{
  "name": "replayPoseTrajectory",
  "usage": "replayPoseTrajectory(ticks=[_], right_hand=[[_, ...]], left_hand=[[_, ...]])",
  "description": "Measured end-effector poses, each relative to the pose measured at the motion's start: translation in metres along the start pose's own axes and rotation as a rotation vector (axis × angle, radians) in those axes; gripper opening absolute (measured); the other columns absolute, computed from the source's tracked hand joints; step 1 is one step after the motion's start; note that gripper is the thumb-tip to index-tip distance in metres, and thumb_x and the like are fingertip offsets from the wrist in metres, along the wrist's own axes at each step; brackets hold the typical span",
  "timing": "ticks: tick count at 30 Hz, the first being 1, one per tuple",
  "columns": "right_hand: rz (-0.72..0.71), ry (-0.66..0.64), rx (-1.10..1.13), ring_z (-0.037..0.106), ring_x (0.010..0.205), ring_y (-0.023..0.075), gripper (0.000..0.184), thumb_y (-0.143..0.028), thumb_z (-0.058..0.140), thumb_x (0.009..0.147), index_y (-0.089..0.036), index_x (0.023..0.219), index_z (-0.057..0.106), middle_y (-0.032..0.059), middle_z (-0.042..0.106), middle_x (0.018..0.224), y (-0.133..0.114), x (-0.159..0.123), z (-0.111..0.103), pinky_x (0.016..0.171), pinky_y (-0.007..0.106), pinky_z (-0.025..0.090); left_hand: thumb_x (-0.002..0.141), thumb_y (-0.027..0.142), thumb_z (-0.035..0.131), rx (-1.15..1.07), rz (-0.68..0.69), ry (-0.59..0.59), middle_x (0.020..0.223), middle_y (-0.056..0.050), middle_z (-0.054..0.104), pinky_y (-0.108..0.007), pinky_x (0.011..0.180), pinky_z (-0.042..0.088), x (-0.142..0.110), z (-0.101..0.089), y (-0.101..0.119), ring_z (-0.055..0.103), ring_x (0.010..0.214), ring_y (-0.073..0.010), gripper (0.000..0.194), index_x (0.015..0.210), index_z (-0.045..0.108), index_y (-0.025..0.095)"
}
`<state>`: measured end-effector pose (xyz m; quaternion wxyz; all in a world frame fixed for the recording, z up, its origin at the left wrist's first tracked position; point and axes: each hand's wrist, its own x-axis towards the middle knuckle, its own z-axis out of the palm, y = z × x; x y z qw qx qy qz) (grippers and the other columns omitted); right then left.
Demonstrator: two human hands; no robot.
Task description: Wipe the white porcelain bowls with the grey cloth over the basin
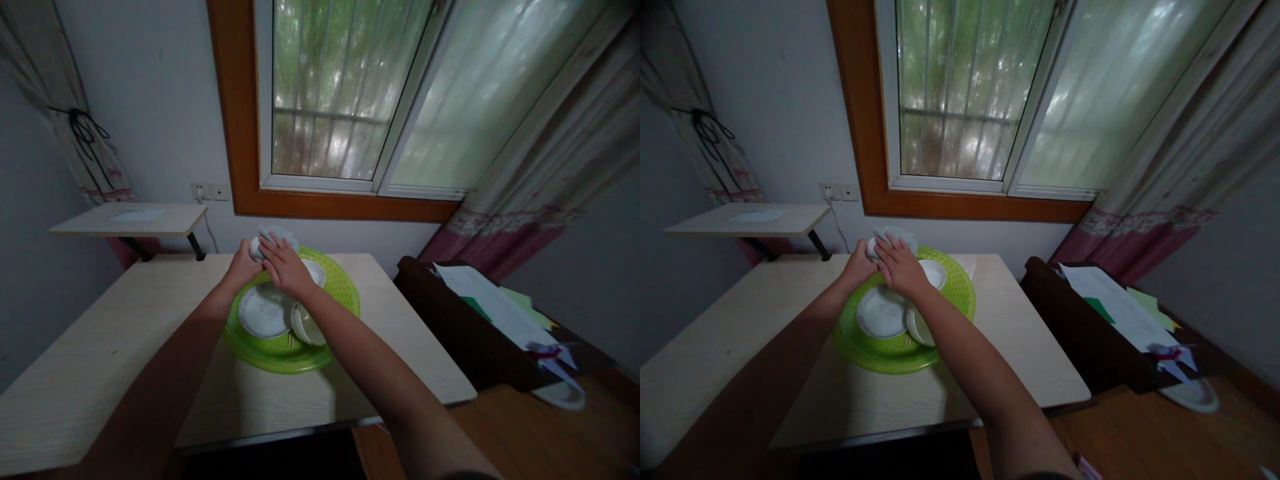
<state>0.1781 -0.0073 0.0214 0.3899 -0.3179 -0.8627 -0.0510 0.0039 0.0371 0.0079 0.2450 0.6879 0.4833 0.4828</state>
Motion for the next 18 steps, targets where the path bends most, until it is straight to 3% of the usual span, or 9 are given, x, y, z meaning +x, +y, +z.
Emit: replayPoseTrajectory(ticks=[6,10,14,18], right_hand=[[0.181,0.163,0.157,0.025,0.157,0.0178,0.055,-0.031,0.039,0.107,-0.028,0.161,0.03,0.0044,0.031,0.168,0.015,-0.003,0.002,0.13,0.045,0.022],[0.319,0.221,0.303,0.038,0.152,0.0192,0.058,-0.041,0.043,0.105,-0.025,0.16,0.035,0.008,0.038,0.164,0.029,-0.007,0.004,0.126,0.043,0.03],[0.398,0.281,0.384,0.041,0.149,0.0197,0.058,-0.049,0.044,0.104,-0.024,0.156,0.043,0.0083,0.043,0.162,0.038,-0.008,0.007,0.125,0.042,0.031],[0.448,0.347,0.396,0.045,0.147,0.0211,0.062,-0.052,0.04,0.104,-0.016,0.153,0.045,0.0142,0.049,0.157,0.042,-0.01,0.016,0.125,0.043,0.032]], left_hand=[[0.061,0.047,0.082,-0.157,-0.064,0.097,0.097,-0.001,0.058,-0.029,0.073,0.048,0.006,0.0,-0.008,0.059,0.087,-0.0174,0.061,0.1,0.042,0.022],[0.061,0.045,0.083,-0.191,-0.073,0.125,0.1,-0.002,0.059,-0.03,0.076,0.05,0.006,-0.003,-0.006,0.061,0.091,-0.0186,0.06,0.101,0.044,0.022],[0.062,0.045,0.082,-0.246,-0.075,0.074,0.101,-0.002,0.059,-0.031,0.078,0.052,0.004,-0.002,-0.003,0.061,0.093,-0.0187,0.06,0.102,0.044,0.022],[0.061,0.048,0.081,-0.314,-0.069,-0.009,0.104,-0.003,0.058,-0.031,0.076,0.052,0.002,0.002,-0.008,0.061,0.095,-0.0193,0.062,0.103,0.043,0.022]])
